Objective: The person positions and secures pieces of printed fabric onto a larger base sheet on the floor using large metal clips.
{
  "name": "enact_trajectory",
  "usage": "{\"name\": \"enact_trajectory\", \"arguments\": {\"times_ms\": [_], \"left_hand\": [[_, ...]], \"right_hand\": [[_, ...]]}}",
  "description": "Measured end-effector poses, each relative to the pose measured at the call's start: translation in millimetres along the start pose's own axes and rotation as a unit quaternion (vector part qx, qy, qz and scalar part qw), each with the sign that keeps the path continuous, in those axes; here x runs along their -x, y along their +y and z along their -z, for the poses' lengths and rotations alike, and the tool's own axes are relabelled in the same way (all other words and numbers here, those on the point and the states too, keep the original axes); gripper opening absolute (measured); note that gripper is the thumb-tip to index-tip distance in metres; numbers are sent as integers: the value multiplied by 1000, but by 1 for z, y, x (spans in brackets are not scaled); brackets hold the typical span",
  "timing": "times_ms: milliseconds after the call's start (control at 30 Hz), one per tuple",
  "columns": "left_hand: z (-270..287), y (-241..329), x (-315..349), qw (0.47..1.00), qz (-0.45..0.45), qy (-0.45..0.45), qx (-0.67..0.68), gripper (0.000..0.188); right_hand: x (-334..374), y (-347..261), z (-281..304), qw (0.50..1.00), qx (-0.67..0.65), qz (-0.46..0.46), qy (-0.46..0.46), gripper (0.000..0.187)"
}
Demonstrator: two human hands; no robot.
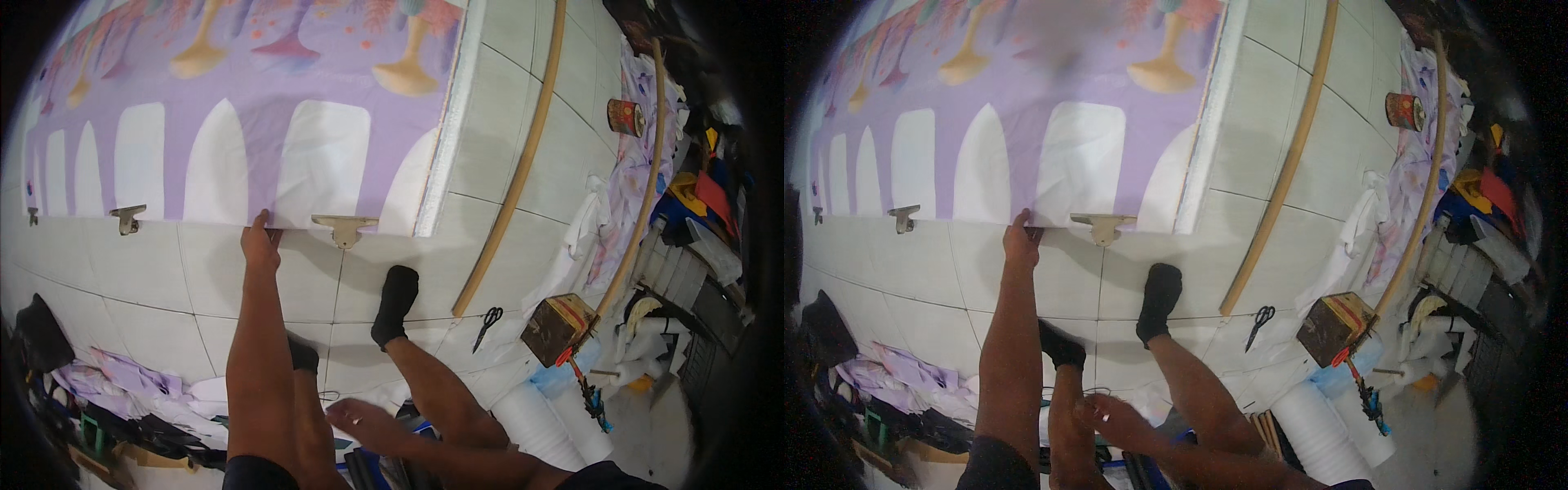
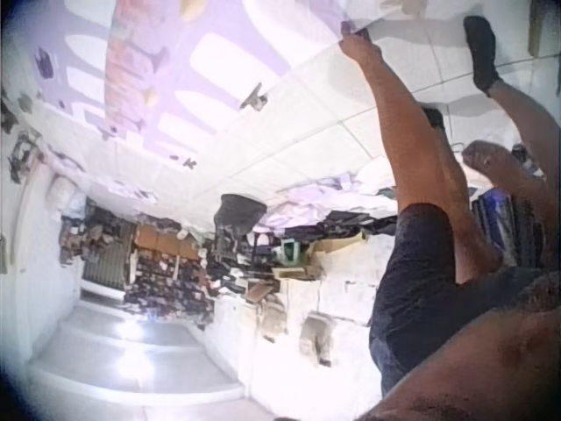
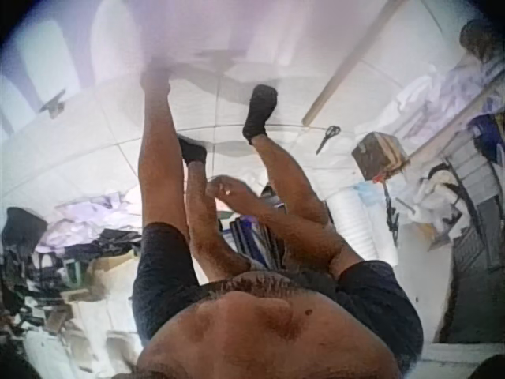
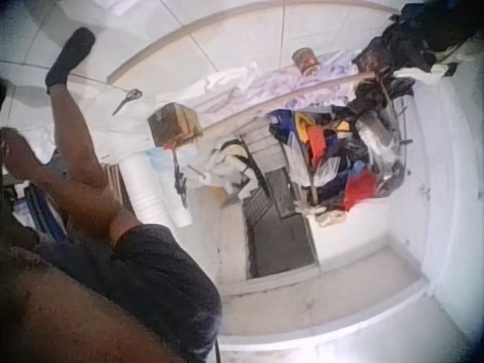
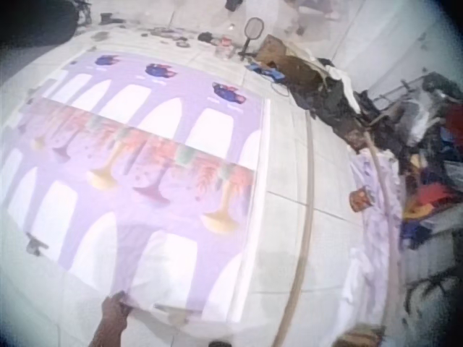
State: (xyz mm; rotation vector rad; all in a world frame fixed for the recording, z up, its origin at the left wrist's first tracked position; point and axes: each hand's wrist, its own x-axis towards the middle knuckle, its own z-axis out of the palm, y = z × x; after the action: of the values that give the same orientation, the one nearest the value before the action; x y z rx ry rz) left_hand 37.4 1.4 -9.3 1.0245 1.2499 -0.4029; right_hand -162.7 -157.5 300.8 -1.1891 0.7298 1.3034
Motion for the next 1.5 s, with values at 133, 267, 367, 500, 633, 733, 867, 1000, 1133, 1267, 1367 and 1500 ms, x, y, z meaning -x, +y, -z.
{"name": "enact_trajectory", "arguments": {"times_ms": [133, 267, 367, 500, 633, 733, 867, 1000, 1133, 1267, 1367, 1500], "left_hand": [[-23, -19, 26, 1000, -9, -10, 3, 33], [-37, -24, 29, 998, -36, 0, -56, 33], [-40, -23, 32, 995, -56, 18, -87, 33], [-45, -25, 35, 991, -59, 38, -112, 32], [-45, -32, 32, 985, -65, 88, -131, 29], [-45, -33, 28, 985, -37, 76, -148, 27], [-42, -50, 36, 984, -53, 30, -166, 26], [-57, -61, 43, 987, -41, 30, -151, 28], [-47, -56, 40, 955, -55, -9, -290, 36], [-46, -56, 57, 931, 7, -70, -359, 47], [-24, -57, 74, 925, 39, -80, -370, 51], [53, -55, 118, 927, 35, -104, -358, 46]], "right_hand": [[-51, -53, 135, 967, -132, 98, 196, 33], [-159, -56, 295, 854, 35, 102, 508, 81], [-203, -66, 322, 844, 49, 85, 527, 97], [-230, -63, 325, 835, 98, 46, 540, 95], [-231, -60, 326, 855, 75, 91, 505, 85], [-225, -59, 317, 862, 37, 117, 492, 73], [-216, -65, 297, 903, -32, 126, 410, 54], [-219, -52, 312, 896, -58, 131, 421, 46], [-228, -44, 312, 887, -14, 117, 447, 44], [-226, -38, 325, 848, 65, 100, 516, 41], [-210, -38, 323, 802, 129, 114, 572, 41], [-144, -37, 296, 812, 254, 164, 499, 44]]}}
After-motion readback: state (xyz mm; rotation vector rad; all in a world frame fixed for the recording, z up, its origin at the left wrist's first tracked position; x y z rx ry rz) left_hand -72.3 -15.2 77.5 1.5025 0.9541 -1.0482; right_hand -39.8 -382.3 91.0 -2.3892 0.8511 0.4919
